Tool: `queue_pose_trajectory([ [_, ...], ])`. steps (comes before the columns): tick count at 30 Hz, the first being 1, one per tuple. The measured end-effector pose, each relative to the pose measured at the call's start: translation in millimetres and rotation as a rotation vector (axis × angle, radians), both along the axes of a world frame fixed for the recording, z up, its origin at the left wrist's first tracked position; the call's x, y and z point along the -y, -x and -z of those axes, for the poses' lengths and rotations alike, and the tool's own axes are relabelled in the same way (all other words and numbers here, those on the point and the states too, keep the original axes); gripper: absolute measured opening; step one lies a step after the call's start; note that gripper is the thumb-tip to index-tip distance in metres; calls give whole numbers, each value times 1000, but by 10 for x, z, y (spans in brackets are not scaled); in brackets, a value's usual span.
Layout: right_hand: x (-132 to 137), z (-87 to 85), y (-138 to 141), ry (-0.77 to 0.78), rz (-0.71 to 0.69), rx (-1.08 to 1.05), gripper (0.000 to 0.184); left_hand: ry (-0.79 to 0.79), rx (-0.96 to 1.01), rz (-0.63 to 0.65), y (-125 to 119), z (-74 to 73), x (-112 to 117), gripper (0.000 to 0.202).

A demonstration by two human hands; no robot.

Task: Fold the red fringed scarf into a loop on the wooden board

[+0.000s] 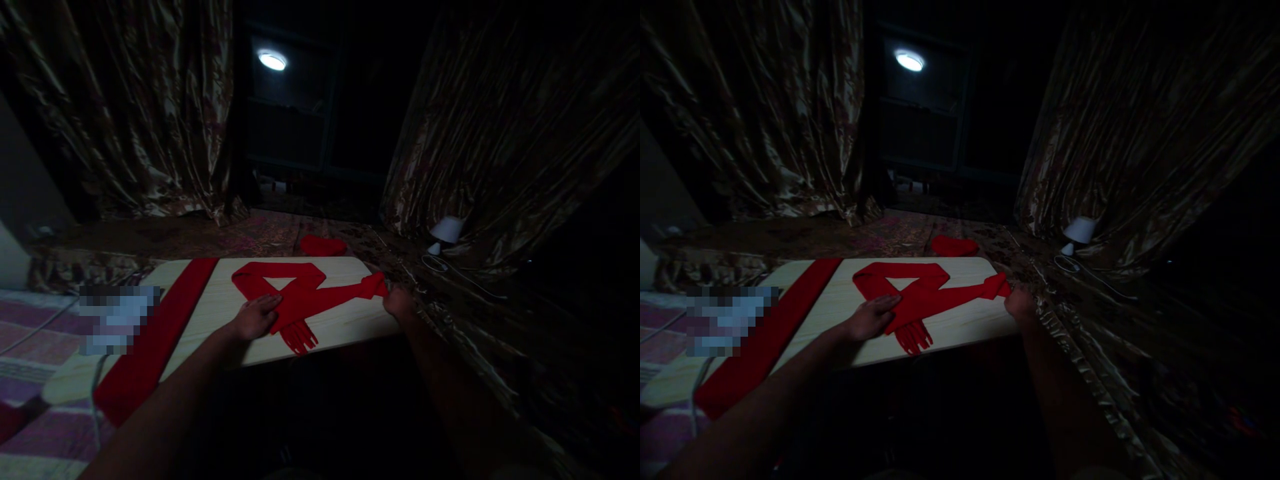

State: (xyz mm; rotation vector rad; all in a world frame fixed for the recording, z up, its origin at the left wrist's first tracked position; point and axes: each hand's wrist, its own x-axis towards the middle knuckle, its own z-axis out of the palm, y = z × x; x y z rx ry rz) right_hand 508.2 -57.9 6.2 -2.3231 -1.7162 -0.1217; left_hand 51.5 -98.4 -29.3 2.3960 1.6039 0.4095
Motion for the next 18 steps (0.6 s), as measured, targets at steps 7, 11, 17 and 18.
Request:
queue_pose_trajectory([
  [7, 36, -218, 297, -10, -388, 191, 100, 5, 26, 6, -4, -19, 8, 67],
  [11, -71, -489, 312, 249, -579, 226, 69, 8, 13, 16, -3, -26, 8, 68],
  [17, -155, -719, 265, 352, -571, 361, 50, 14, 27, -3, -20, -24, 7, 68],
  [18, -151, -697, 273, 295, -626, 344, 49, 14, 25, -1, -23, -29, 9, 68],
])
